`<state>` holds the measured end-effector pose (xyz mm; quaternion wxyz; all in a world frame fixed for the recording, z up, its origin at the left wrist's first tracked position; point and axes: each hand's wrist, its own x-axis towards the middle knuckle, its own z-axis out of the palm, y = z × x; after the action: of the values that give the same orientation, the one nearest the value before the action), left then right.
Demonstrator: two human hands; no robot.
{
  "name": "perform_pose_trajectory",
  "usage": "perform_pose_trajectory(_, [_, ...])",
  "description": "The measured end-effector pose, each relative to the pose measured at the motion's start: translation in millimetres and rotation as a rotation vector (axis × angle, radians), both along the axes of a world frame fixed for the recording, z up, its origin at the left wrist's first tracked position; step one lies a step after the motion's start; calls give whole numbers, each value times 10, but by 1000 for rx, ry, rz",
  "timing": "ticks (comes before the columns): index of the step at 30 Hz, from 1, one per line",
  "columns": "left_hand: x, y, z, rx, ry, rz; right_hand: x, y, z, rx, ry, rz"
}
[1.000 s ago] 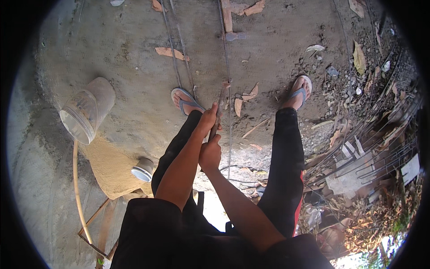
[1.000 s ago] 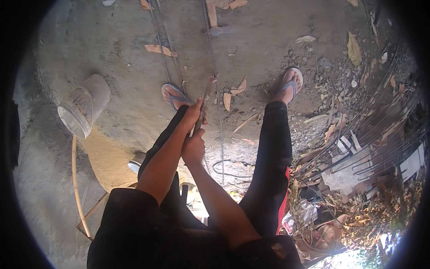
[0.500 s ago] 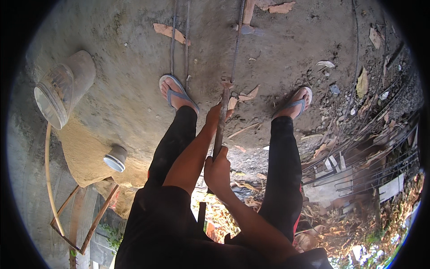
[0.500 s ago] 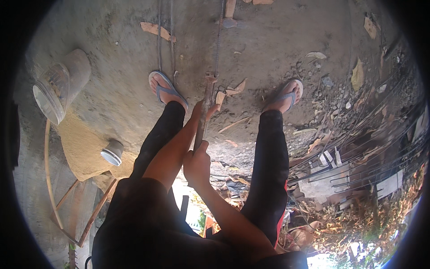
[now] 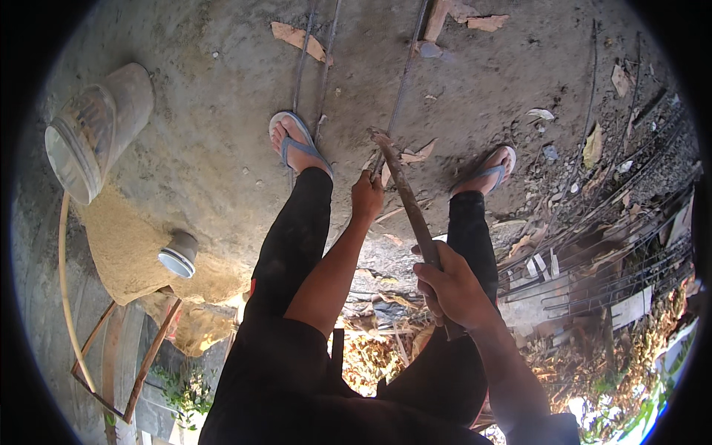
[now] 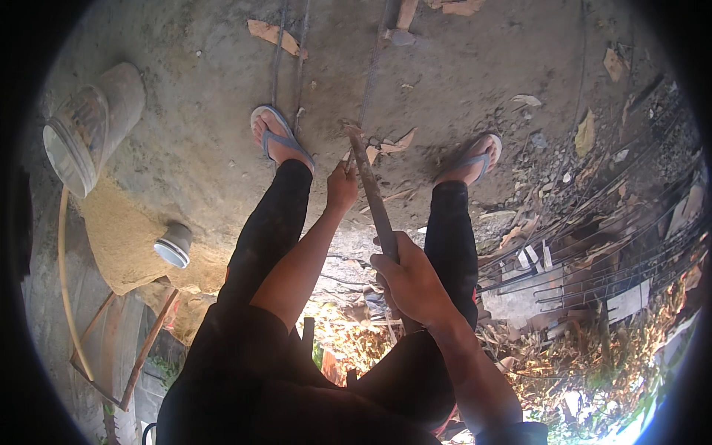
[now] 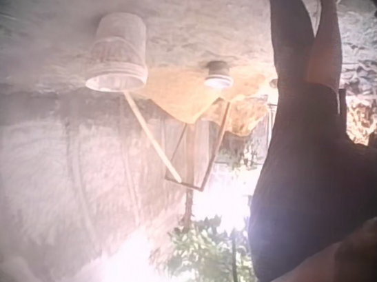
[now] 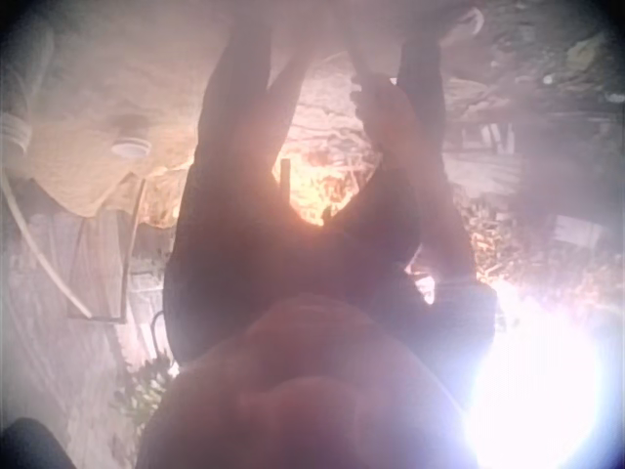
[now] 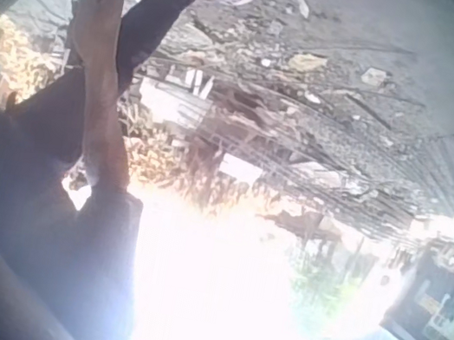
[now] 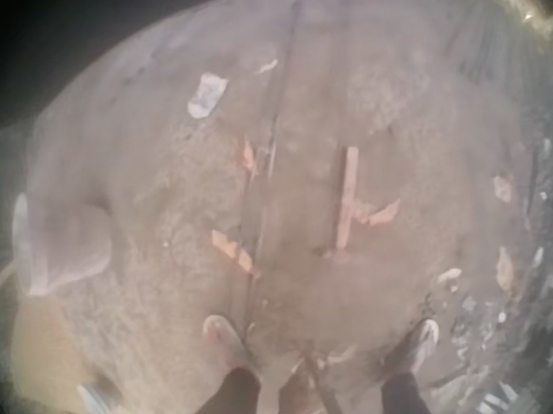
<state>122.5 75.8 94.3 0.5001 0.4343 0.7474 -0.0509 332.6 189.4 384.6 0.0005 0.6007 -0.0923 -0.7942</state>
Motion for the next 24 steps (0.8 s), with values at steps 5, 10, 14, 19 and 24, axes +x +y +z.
perform_pose_trajectory(5, [-307, 201, 207, -125, 34, 74, -297, 218, 280, 105, -3, 185])
perform_pose_trajectory(10, [-247, 189, 517, -106, -231, 44, -159, 469, 712, -61, 3, 121])
perform_pose_trajectory(14, [-233, 311, 855, -281, -425, 90, -185, 573, 1157, -138, -40, 239])
perform_pose_trajectory(19, [-292, 788, 1267, -407, -571, 79, -302, 649, 1287, -13, -54, 309])
perform_pose_trajectory(24, [-298, 799, 1204, -425, -795, 53, -370, 503, 948, 75, -84, 126])
